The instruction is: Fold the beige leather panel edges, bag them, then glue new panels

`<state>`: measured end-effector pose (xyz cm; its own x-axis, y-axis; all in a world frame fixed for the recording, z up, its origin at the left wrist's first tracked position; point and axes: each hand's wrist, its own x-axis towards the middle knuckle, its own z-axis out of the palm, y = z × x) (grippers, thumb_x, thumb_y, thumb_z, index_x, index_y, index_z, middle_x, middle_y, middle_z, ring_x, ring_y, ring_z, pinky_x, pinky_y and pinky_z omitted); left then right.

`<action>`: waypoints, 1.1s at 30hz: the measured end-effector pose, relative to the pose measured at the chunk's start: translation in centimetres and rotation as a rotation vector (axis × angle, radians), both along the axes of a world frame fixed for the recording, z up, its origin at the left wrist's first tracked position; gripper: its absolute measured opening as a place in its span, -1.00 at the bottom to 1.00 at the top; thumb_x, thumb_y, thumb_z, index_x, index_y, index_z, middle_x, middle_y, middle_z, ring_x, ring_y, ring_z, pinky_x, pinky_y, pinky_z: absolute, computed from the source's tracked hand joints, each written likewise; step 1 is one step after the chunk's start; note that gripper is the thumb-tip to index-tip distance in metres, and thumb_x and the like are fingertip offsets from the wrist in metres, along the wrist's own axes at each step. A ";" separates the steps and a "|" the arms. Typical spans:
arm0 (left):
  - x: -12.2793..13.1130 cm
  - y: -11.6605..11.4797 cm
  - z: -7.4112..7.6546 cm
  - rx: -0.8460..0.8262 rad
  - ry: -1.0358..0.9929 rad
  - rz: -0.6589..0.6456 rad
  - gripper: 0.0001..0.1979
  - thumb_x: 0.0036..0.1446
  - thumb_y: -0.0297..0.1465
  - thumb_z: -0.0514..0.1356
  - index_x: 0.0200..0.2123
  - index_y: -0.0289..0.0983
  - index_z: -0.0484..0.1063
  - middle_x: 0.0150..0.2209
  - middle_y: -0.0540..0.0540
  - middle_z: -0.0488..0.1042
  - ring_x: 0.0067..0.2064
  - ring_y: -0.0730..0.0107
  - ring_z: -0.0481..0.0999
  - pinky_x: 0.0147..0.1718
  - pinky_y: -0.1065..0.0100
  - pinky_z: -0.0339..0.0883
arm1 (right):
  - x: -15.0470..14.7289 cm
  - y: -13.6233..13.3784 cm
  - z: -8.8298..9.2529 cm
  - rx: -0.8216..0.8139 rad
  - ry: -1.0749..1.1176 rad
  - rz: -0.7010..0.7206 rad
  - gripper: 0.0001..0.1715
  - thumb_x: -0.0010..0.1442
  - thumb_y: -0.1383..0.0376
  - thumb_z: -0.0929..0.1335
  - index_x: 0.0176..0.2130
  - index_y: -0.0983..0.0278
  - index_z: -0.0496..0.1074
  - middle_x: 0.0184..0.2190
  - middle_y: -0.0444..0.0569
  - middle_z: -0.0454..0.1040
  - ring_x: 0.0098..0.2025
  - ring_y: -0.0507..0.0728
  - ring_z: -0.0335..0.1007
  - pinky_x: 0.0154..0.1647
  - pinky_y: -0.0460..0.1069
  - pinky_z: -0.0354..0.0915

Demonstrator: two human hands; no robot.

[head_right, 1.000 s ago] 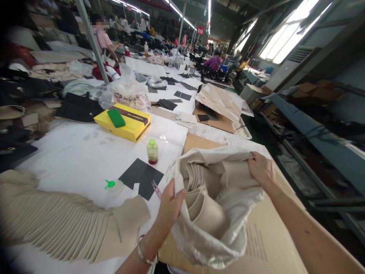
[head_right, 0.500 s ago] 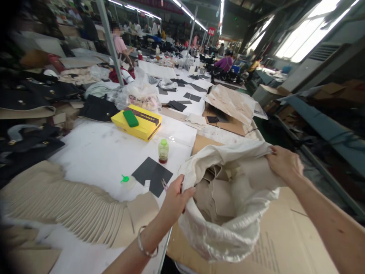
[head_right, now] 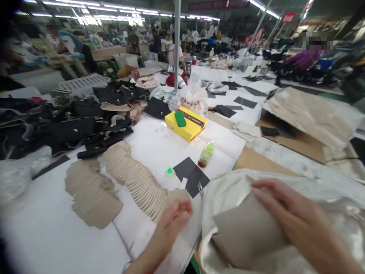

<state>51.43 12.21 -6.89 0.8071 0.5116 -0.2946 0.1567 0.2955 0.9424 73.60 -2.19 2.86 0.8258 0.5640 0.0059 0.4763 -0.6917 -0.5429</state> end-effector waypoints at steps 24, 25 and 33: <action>-23.2 2.2 8.8 0.030 0.453 0.289 -0.88 -0.09 -0.47 0.15 -0.44 -0.30 0.48 -0.47 0.05 0.39 -0.37 0.43 0.28 -0.43 0.44 0.07 | -25.2 13.2 -4.6 0.220 0.450 1.335 -0.76 0.19 0.37 0.35 -0.11 0.18 0.38 -0.27 -0.08 0.50 -0.27 0.11 0.44 -0.29 -0.06 0.29; -23.5 2.1 8.8 0.041 0.459 0.290 -0.88 -0.08 -0.46 0.15 -0.44 -0.30 0.48 -0.47 0.04 0.39 -0.37 0.42 0.28 -0.42 0.44 0.06 | -25.3 13.3 -4.4 0.167 0.454 1.345 -0.75 0.14 0.39 0.37 -0.14 0.20 0.39 -0.27 -0.07 0.50 -0.26 0.12 0.43 -0.27 -0.05 0.28; -25.0 1.6 9.0 0.084 0.458 0.240 -0.87 0.02 -0.39 0.16 -0.41 -0.30 0.49 -0.47 0.04 0.39 -0.39 0.44 0.26 -0.42 0.44 0.06 | -27.0 13.8 -3.0 -0.097 0.594 1.309 -0.84 0.09 0.48 0.35 -0.33 0.23 0.39 -0.37 -0.14 0.44 -0.29 0.09 0.33 -0.29 -0.06 0.17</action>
<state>26.39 13.83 2.14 0.4622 0.7038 -0.5395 0.4953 0.2997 0.8154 46.65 11.58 -0.13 -0.4090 0.8831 -0.2300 0.5104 0.0124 -0.8599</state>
